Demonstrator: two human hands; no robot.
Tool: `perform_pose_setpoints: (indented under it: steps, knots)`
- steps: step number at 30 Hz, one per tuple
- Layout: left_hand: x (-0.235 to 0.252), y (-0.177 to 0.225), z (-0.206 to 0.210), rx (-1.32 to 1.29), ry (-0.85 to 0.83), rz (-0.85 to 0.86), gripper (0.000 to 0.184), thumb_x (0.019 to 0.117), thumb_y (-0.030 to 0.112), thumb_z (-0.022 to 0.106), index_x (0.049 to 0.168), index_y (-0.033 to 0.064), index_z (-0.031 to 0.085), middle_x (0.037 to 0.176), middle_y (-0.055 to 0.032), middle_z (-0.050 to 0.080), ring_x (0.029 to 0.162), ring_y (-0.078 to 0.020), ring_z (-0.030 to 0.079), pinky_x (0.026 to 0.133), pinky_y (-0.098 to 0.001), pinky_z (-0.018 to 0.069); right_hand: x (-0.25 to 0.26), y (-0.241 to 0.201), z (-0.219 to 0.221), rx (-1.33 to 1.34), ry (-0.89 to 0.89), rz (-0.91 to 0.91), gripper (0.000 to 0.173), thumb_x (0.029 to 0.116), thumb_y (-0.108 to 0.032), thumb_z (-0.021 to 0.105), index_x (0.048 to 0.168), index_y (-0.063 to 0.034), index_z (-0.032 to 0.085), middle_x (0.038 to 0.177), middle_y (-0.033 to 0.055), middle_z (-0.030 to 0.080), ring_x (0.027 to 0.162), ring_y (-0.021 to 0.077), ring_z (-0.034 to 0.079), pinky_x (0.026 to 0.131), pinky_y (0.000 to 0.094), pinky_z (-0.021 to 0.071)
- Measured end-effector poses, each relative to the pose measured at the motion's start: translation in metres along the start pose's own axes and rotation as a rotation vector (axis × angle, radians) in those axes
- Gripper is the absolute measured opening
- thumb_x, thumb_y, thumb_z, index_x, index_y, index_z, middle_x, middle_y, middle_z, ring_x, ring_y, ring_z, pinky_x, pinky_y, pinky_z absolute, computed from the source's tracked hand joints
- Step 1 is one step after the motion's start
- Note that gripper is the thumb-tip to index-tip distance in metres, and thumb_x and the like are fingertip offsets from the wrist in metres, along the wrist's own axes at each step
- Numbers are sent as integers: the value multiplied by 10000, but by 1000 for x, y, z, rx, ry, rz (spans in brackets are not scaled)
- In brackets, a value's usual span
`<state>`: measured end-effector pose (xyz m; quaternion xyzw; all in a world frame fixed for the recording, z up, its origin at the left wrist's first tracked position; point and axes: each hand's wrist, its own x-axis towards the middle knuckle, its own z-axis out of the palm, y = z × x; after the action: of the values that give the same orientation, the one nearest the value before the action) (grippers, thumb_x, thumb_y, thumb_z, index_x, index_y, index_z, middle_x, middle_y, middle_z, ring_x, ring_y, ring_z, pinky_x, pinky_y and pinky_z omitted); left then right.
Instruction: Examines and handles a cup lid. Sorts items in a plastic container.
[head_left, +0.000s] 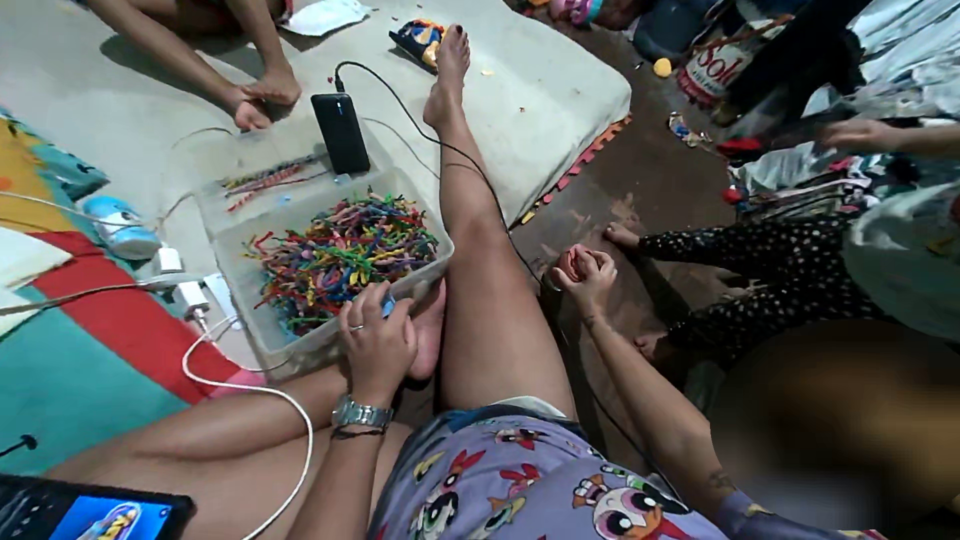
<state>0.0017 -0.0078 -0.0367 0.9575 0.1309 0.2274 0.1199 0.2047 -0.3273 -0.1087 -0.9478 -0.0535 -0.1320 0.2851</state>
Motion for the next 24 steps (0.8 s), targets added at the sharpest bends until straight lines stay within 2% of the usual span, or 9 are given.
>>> perform_pose_setpoints:
  steps: [2, 4, 5, 8, 12, 15, 18, 21, 24]
  knots:
    - [0, -1, 4, 9, 23, 0, 253, 931, 175, 541, 1029, 133, 770, 1324, -234, 626, 1295, -475, 532, 1114, -659, 294, -1, -1, -4, -59, -63, -39, 700, 749, -439, 869, 1323, -86, 679, 1445, 347, 474, 1285, 554, 485, 1055, 634, 419]
    - [0, -1, 5, 12, 35, -2, 249, 931, 172, 543, 1020, 138, 773, 1316, -226, 632, 1298, -470, 533, 1109, -666, 300, 7, -1, -10, -67, -187, -57, 821, 724, -431, 896, 1393, -55, 604, 1546, 360, 353, 1366, 558, 427, 1092, 638, 403]
    - [0, -1, 6, 16, 41, -2, 245, 934, 174, 543, 1018, 142, 771, 1318, -223, 630, 1301, -464, 530, 1109, -663, 297, 14, -2, -13, -59, -259, -35, 831, 742, -413, 898, 1421, -61, 574, 1562, 336, 345, 1358, 527, 456, 1075, 624, 433]
    - [-1, -1, 9, 26, 64, -4, 233, 923, 169, 554, 1002, 147, 772, 1330, -222, 621, 1314, -459, 517, 1114, -654, 285, 38, -1, -15, -11, -329, 22, 763, 776, -344, 893, 1418, -88, 568, 1452, 288, 485, 1259, 471, 552, 993, 626, 493]
    - [1, -5, 9, 45, 55, 15, 236, 913, 165, 558, 1008, 154, 774, 1331, -219, 624, 1313, -457, 521, 1108, -653, 300, 39, -1, -17, -9, -294, -40, 725, 770, -372, 881, 1384, -105, 602, 1391, 268, 540, 1239, 455, 566, 988, 629, 493]
    - [-6, -5, 8, 46, 28, 19, 219, 910, 158, 571, 999, 136, 770, 1355, -211, 610, 1347, -439, 497, 1129, -649, 273, 33, 3, -16, 3, -188, 30, 719, 778, -350, 880, 1381, -81, 597, 1403, 292, 517, 1256, 471, 548, 1002, 633, 480]
    - [-1, -5, 11, 53, 64, 19, 219, 906, 155, 569, 989, 147, 771, 1340, -203, 620, 1338, -434, 504, 1125, -642, 279, 38, -5, -19, 12, -214, 29, 732, 769, -367, 887, 1378, -81, 598, 1390, 282, 534, 1239, 459, 567, 980, 625, 496]
    - [-4, -4, 13, 60, 73, 13, 223, 908, 163, 562, 985, 157, 771, 1341, -205, 616, 1336, -436, 501, 1125, -631, 279, 45, -2, -16, 32, -170, 102, 744, 797, -367, 860, 1399, -41, 569, 1395, 315, 508, 1281, 487, 519, 1037, 624, 453]
    - [-2, -4, 13, 69, 82, 24, 228, 902, 160, 565, 996, 154, 772, 1342, -215, 610, 1338, -441, 494, 1129, -639, 267, 51, 2, -11, -13, -199, 28, 751, 792, -413, 857, 1393, -63, 574, 1401, 312, 501, 1237, 499, 546, 979, 652, 477]
